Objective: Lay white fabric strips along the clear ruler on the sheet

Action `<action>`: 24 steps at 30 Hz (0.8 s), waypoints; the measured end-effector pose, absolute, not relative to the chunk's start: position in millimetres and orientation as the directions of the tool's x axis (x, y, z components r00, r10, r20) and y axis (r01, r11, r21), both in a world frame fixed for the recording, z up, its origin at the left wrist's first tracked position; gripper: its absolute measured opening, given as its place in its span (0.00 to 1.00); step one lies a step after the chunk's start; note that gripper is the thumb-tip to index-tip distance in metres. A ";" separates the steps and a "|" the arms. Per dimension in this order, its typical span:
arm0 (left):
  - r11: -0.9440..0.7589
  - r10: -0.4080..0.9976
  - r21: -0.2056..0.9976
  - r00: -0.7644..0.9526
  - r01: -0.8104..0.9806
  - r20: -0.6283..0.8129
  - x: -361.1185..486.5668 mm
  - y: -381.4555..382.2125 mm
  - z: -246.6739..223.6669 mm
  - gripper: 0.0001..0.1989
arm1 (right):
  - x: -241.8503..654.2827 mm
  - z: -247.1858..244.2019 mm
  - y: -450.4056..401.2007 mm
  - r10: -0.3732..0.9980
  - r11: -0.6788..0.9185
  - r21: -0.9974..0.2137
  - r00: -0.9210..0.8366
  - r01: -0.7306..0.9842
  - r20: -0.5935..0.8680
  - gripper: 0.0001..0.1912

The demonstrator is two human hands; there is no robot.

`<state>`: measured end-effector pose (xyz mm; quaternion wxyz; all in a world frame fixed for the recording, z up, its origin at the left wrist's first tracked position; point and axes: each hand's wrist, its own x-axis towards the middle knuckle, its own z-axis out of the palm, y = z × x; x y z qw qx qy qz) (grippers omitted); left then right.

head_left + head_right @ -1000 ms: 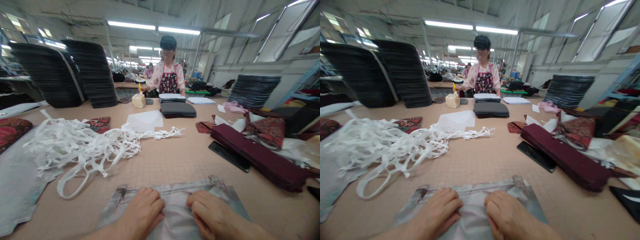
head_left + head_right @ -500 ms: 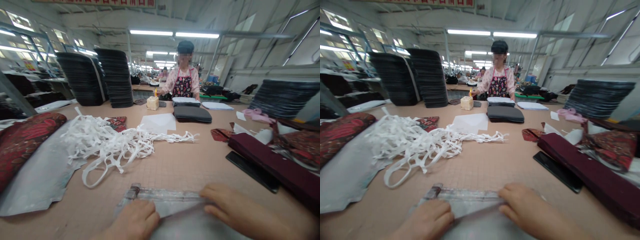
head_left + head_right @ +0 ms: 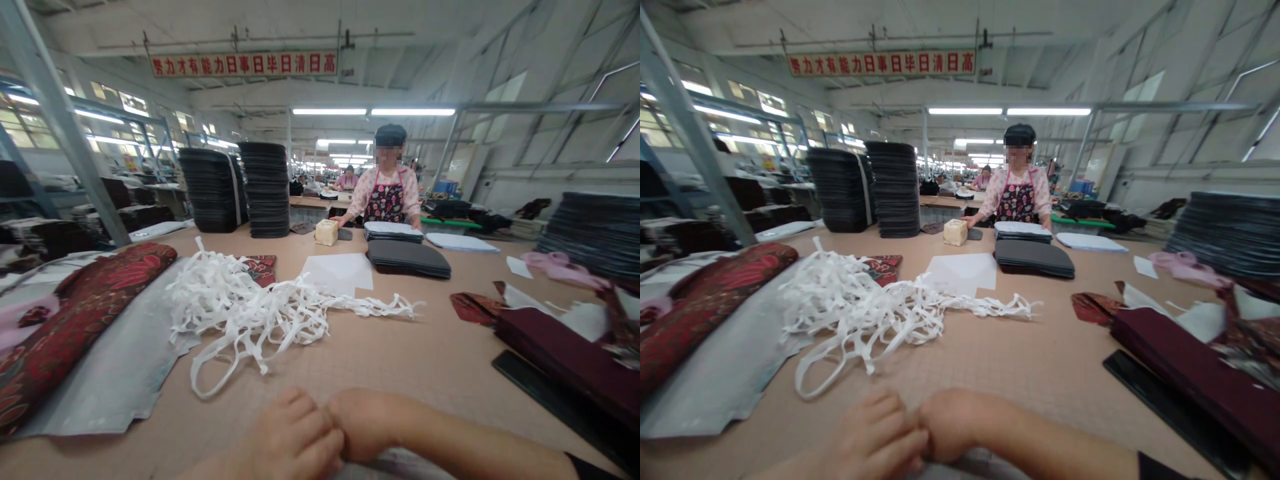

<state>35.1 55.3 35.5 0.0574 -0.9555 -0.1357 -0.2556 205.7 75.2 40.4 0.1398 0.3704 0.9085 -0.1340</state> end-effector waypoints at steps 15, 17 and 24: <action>-0.568 0.795 0.125 0.503 0.814 0.338 97.8 236.9 9.0 0.18 | 315.6 22.1 222.1 0.968 -0.031 0.065 0.014 0.997 0.250 0.15; -0.520 0.833 0.134 0.466 0.844 0.298 93.3 239.8 -0.7 0.20 | 327.3 20.4 220.0 0.961 -0.076 0.012 0.070 0.997 0.269 0.15; -0.482 0.870 0.164 0.447 0.861 0.207 78.7 248.1 -4.3 0.18 | 418.4 54.7 209.9 0.794 -0.321 -0.412 0.479 0.853 0.374 0.15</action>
